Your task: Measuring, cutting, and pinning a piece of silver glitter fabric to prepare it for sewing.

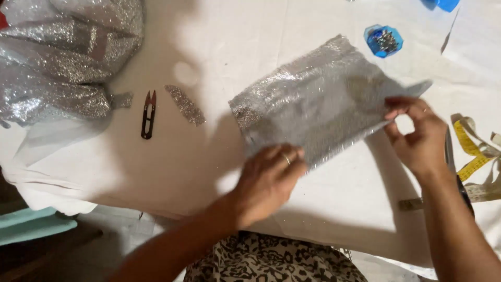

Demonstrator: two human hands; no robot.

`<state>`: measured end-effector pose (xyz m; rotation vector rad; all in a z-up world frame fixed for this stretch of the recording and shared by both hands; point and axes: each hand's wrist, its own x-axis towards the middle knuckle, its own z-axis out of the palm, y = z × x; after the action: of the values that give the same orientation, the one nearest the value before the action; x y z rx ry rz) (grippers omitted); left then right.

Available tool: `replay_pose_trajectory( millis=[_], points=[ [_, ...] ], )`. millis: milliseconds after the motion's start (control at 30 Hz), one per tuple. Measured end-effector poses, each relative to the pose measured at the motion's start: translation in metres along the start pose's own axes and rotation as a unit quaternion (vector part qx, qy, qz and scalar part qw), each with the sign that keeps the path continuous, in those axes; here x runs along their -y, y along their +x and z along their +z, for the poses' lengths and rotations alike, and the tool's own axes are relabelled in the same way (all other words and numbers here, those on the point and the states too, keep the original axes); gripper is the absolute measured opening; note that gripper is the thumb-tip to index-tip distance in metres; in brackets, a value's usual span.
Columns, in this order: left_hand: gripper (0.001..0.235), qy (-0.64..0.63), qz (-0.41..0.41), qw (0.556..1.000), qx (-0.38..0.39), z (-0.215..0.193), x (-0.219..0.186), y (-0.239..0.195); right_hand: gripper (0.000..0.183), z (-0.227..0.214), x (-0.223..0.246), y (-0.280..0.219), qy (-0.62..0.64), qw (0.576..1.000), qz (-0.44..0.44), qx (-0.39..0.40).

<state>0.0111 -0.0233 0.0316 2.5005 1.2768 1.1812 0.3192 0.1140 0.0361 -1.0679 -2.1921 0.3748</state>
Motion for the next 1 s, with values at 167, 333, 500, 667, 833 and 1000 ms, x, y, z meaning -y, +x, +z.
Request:
replay_pose_trajectory(
  millis=[167, 333, 500, 667, 833, 1000],
  points=[
    [0.028, 0.058, -0.018, 0.998, 0.027, 0.073, -0.025, -0.055, 0.018, 0.019, -0.015, -0.053, -0.022, 0.999, 0.027, 0.013],
    [0.019, 0.093, 0.051, 0.994, -0.035, 0.087, -0.034, -0.067, 0.021, 0.019, -0.012, -0.072, 0.004, 0.999, 0.03, 0.033],
    [0.027, 0.028, 0.11, 0.993, -0.04, 0.05, -0.016, -0.08, 0.041, 0.013, -0.002, -0.086, -0.082, 0.995, 0.019, 0.049],
    [0.019, 0.075, 0.08, 0.994, 0.023, -0.031, 0.018, -0.078, 0.022, 0.026, 0.055, -0.091, -0.146, 0.988, 0.008, 0.039],
    [0.036, 0.155, 0.008, 0.987, 0.051, -0.037, 0.036, -0.09, 0.017, 0.065, 0.104, -0.103, 0.05, 0.998, 0.011, 0.037],
    [0.035, 0.158, 0.028, 0.985, 0.066, -0.038, 0.037, -0.087, 0.022, 0.078, 0.11, -0.108, 0.039, 0.996, -0.049, 0.065]
  ],
)
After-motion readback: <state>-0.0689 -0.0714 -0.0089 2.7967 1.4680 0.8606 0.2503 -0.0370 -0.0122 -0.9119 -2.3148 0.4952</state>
